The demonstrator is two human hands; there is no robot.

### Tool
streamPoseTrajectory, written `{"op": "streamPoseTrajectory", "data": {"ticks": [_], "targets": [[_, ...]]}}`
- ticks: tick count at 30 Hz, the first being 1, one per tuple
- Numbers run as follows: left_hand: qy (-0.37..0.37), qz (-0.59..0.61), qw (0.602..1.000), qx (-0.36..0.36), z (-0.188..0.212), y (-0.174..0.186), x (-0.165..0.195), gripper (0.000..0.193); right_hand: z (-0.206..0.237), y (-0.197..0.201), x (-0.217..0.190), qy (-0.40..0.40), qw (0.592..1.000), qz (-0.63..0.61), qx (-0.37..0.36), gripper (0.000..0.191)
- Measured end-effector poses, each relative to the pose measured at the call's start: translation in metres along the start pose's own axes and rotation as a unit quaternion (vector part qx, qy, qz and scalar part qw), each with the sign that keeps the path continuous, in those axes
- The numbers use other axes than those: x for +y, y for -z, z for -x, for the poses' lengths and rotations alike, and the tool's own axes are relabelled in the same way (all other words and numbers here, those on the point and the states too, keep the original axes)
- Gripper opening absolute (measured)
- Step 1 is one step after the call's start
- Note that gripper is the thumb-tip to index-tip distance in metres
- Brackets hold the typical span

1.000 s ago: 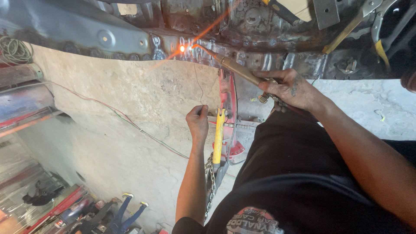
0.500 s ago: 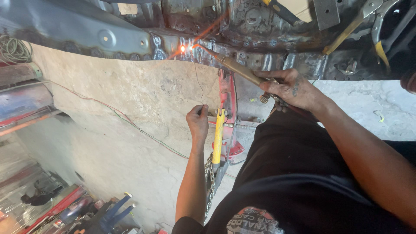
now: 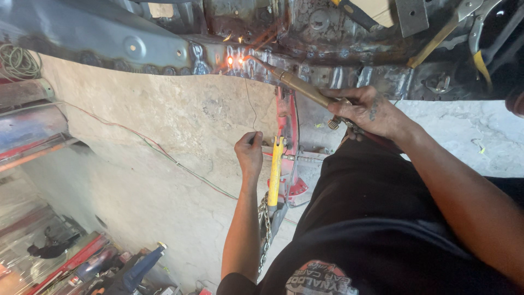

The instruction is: The person uses a welding torch to weld the metal frame rail of a vehicle body, producing sparks and glowing weld spots along the seam. They move the torch progressively along the rail, welding different sections of the frame while standing at the work area.

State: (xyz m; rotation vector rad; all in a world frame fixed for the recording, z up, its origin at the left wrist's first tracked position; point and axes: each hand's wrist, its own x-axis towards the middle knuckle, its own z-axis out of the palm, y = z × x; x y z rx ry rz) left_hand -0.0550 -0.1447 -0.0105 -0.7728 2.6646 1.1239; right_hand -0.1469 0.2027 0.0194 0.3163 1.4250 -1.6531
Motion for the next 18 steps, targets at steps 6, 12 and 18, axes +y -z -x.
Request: {"op": "streamPoseTrajectory", "data": {"ticks": [6, 12, 18], "targets": [[-0.004, -0.001, 1.000, -0.006, -0.0021, 0.0001, -0.0006, 0.018, 0.0033, -0.0009, -0.0058, -0.015, 1.000, 0.002, 0.014, 0.060], [-0.003, -0.003, 1.000, -0.003, -0.0037, -0.0003, -0.0039, 0.017, 0.0000, -0.0007, -0.0037, 0.012, 1.000, 0.017, 0.011, 0.062], [-0.001, -0.004, 1.000, -0.003, -0.0041, -0.0005, -0.0050, 0.018, 0.0014, -0.0003, -0.0032, 0.003, 1.000, 0.013, 0.013, 0.062]]}}
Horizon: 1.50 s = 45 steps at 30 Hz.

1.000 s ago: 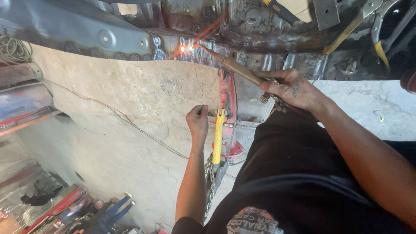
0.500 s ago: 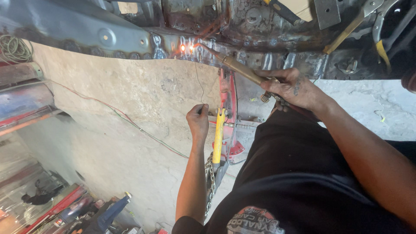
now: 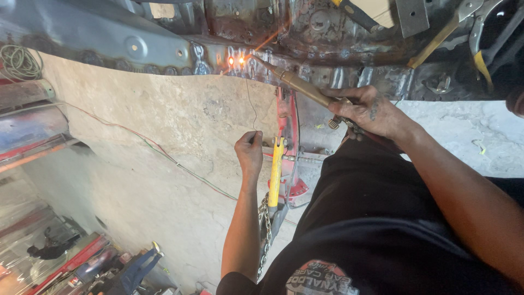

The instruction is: The person uses a welding torch to weld the metal frame rail of a vehicle body, producing sparks and glowing weld spots along the seam. They move the torch progressively along the rail, welding different sections of the frame while standing at the work area.

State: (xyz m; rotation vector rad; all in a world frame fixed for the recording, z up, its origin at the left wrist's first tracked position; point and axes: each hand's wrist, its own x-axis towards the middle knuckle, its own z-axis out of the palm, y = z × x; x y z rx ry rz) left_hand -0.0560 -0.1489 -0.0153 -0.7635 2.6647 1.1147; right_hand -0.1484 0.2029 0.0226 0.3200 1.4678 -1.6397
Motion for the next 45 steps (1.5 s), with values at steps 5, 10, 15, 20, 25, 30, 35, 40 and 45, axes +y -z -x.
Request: {"op": "streamPoseTrajectory", "data": {"ticks": [5, 10, 15, 20, 25, 30, 35, 40, 45], "targets": [[0.000, -0.004, 1.000, 0.001, 0.0002, 0.0002, -0.0007, 0.018, 0.0003, -0.0005, -0.0002, 0.008, 1.000, -0.006, -0.001, 0.061], [0.000, -0.011, 1.000, 0.002, -0.0010, 0.0001, -0.0027, 0.018, -0.0013, -0.0017, 0.0017, 0.011, 1.000, -0.008, -0.007, 0.062], [-0.009, -0.010, 1.000, 0.000, -0.0002, 0.0007, -0.0020, 0.018, -0.0006, -0.0010, 0.0043, 0.018, 1.000, -0.021, -0.006, 0.062], [-0.001, -0.013, 1.000, 0.002, 0.0003, 0.0011, 0.0005, 0.017, 0.0012, -0.0005, 0.0017, 0.019, 0.999, -0.024, -0.010, 0.061], [-0.007, -0.007, 1.000, 0.000, 0.0000, 0.0013, 0.0012, 0.017, 0.0016, -0.0021, -0.0040, -0.018, 1.000, -0.009, -0.006, 0.061], [-0.009, -0.011, 1.000, -0.002, -0.0006, 0.0013, 0.0005, 0.017, 0.0027, 0.0000, -0.0043, 0.008, 1.000, 0.001, -0.002, 0.059], [-0.002, 0.001, 1.000, -0.001, -0.0006, 0.0004, -0.0004, 0.017, 0.0011, -0.0018, -0.0012, -0.004, 1.000, -0.005, -0.006, 0.059], [-0.005, 0.000, 1.000, 0.000, -0.0008, 0.0000, 0.0001, 0.017, 0.0007, -0.0018, 0.0000, -0.007, 1.000, -0.015, 0.005, 0.057], [-0.013, -0.008, 1.000, 0.003, 0.0006, 0.0010, 0.0003, 0.017, 0.0027, -0.0017, -0.0011, -0.008, 1.000, -0.009, -0.003, 0.061]]}}
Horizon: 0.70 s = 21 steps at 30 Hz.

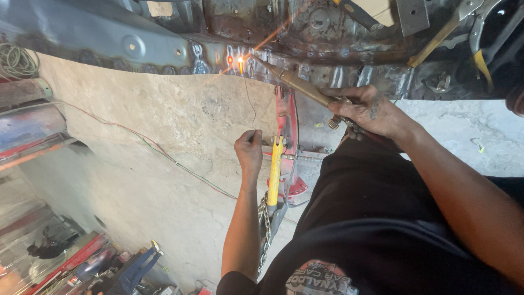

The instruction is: The person uses a welding torch to weld the metal frame rail of a vehicle body, producing sparks and glowing weld spots along the seam. They move the torch progressively along the rail, welding different sections of the frame while standing at the work area.

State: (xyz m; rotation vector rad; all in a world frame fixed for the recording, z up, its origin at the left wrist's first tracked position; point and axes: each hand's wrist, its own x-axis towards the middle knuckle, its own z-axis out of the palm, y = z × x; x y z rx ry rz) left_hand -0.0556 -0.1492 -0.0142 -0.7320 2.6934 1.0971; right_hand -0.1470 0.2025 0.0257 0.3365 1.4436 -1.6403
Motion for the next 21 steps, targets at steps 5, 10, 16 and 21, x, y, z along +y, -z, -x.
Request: {"op": "streamPoseTrajectory", "data": {"ticks": [5, 10, 16, 21], "targets": [[0.005, 0.010, 1.000, -0.001, 0.0005, -0.0001, 0.0010, 0.018, -0.0009, -0.0013, -0.0021, -0.017, 1.000, 0.004, 0.008, 0.061], [0.008, 0.009, 1.000, -0.003, 0.0012, 0.0009, 0.0006, 0.018, -0.0010, -0.0008, 0.0007, 0.006, 1.000, 0.002, 0.002, 0.063], [0.001, 0.007, 1.000, -0.002, 0.0015, -0.0005, -0.0037, 0.017, -0.0040, -0.0002, 0.0047, 0.040, 0.999, 0.013, -0.002, 0.060], [-0.004, 0.023, 1.000, -0.001, -0.0006, -0.0032, -0.0077, 0.016, -0.0041, 0.0004, 0.0035, 0.025, 1.000, -0.010, -0.006, 0.059]]}}
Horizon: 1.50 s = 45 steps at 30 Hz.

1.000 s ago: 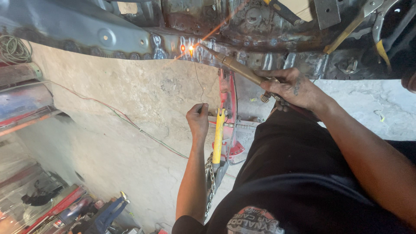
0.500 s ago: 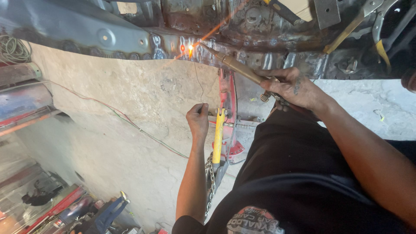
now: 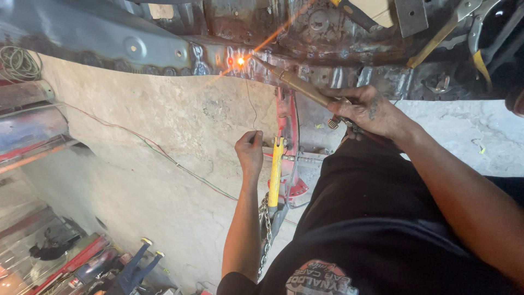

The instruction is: The person uses a welding torch to weld the metal frame rail of a vehicle body, producing sparks and glowing weld spots along the seam. They move the torch progressively along the rail, welding different sections of the frame while standing at the work area.

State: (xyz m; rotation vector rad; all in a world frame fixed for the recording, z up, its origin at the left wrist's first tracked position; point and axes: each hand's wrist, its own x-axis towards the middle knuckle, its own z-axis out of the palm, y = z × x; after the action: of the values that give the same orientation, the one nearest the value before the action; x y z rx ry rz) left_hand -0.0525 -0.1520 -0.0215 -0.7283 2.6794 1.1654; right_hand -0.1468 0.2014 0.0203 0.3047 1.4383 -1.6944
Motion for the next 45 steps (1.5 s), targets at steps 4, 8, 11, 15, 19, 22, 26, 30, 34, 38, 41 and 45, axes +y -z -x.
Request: {"op": "streamPoseTrajectory", "data": {"ticks": [4, 8, 11, 15, 19, 22, 26, 30, 34, 38, 41, 45], "targets": [[0.001, 0.008, 1.000, 0.001, -0.001, -0.001, -0.003, 0.016, 0.000, 0.001, 0.001, -0.006, 1.000, -0.006, -0.001, 0.058], [-0.007, 0.002, 1.000, 0.002, 0.000, -0.001, -0.003, 0.016, -0.004, 0.002, 0.010, 0.010, 1.000, 0.003, -0.004, 0.058], [-0.002, -0.001, 1.000, 0.002, -0.001, -0.001, -0.002, 0.016, -0.007, 0.004, 0.019, 0.046, 0.999, 0.019, -0.007, 0.058], [0.016, 0.002, 1.000, -0.003, -0.003, 0.000, 0.000, 0.016, -0.009, 0.006, 0.022, 0.102, 0.993, 0.059, -0.005, 0.057], [0.020, -0.007, 1.000, 0.001, -0.003, 0.000, -0.001, 0.017, -0.004, 0.003, 0.012, -0.005, 1.000, 0.029, 0.009, 0.059], [0.006, 0.012, 1.000, 0.001, -0.003, 0.000, -0.004, 0.016, 0.001, 0.001, 0.003, -0.001, 1.000, 0.026, 0.001, 0.059], [0.017, 0.011, 1.000, 0.000, -0.003, 0.000, -0.006, 0.016, 0.004, 0.001, -0.002, -0.009, 1.000, 0.011, 0.000, 0.058], [0.021, 0.005, 1.000, -0.001, -0.004, 0.000, -0.003, 0.016, 0.005, 0.001, -0.003, 0.001, 1.000, 0.005, -0.001, 0.057], [0.020, -0.015, 1.000, 0.001, -0.004, 0.001, 0.000, 0.016, 0.004, 0.000, -0.004, -0.018, 1.000, 0.011, 0.005, 0.057], [0.004, -0.019, 1.000, 0.001, -0.003, 0.003, 0.001, 0.016, 0.004, 0.000, -0.004, -0.019, 1.000, 0.011, 0.004, 0.059], [0.013, -0.017, 1.000, 0.000, -0.002, 0.003, 0.002, 0.016, 0.005, 0.001, -0.005, -0.008, 1.000, 0.028, 0.007, 0.060], [0.012, -0.010, 1.000, 0.001, -0.001, 0.004, 0.004, 0.016, 0.007, 0.000, -0.007, -0.016, 1.000, 0.022, 0.006, 0.062]]}}
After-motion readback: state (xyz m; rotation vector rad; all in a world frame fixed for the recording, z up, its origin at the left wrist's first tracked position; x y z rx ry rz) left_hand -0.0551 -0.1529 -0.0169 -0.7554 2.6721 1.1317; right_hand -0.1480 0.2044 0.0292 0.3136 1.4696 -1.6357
